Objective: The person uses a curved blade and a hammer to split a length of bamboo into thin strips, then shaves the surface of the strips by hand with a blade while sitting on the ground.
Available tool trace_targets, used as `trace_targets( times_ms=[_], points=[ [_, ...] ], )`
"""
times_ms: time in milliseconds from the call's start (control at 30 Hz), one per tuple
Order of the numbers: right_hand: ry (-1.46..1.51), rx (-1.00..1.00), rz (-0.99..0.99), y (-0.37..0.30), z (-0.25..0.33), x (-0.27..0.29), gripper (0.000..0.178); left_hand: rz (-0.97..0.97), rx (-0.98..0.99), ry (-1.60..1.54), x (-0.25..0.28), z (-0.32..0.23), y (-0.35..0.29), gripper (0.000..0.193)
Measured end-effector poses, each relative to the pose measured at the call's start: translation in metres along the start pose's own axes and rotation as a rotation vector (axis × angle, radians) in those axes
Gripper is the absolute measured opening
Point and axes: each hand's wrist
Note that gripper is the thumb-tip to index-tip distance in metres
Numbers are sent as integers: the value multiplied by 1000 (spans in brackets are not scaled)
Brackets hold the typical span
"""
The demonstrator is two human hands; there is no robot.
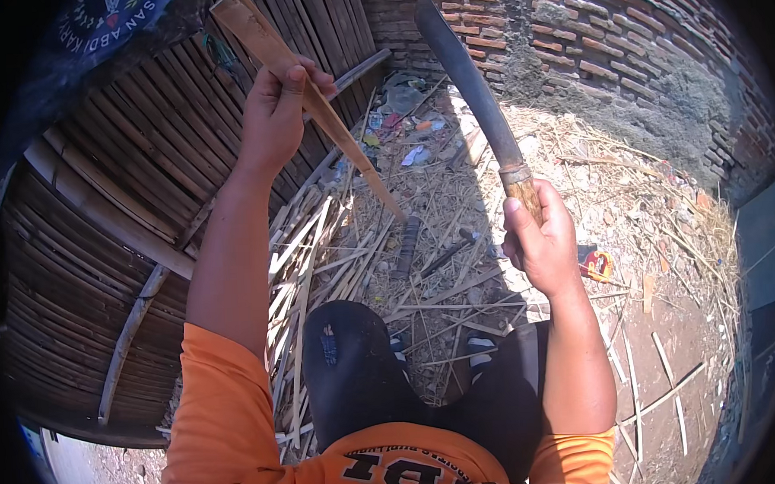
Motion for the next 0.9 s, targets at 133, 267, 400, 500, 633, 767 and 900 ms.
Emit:
trace_targets(
  times_ms=[133,267,400,500,633,767,900],
  points=[
    [-82,266,-18,-16,89,-38,33,-2,-19,15,-26,-13,5,32],
    [-186,527,-33,-28,138,-70,32,22,-31,85,-34,-16,3,33],
    [-259,674,-45,-31,150,-86,32,31,-12,141,-45,-24,-5,32],
    [-338,699,-75,-34,150,-94,32,-36,-51,175,-48,-28,-10,35],
    [-406,751,-135,-36,147,-100,34,-34,-31,182,-46,-28,-11,34],
    [-432,768,-122,-34,144,-106,37,-16,40,135,-40,-37,-12,33],
    [-403,719,-100,-40,143,-120,57,-643,-423,654,-51,-45,-30,41]
  ],
)
Point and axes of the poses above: each hand's wrist, its own y-axis towards the middle knuckle, its own x-axis out of the back of the hand, z = x × y, and after that the axes turned 13 degrees about -z, right-handed
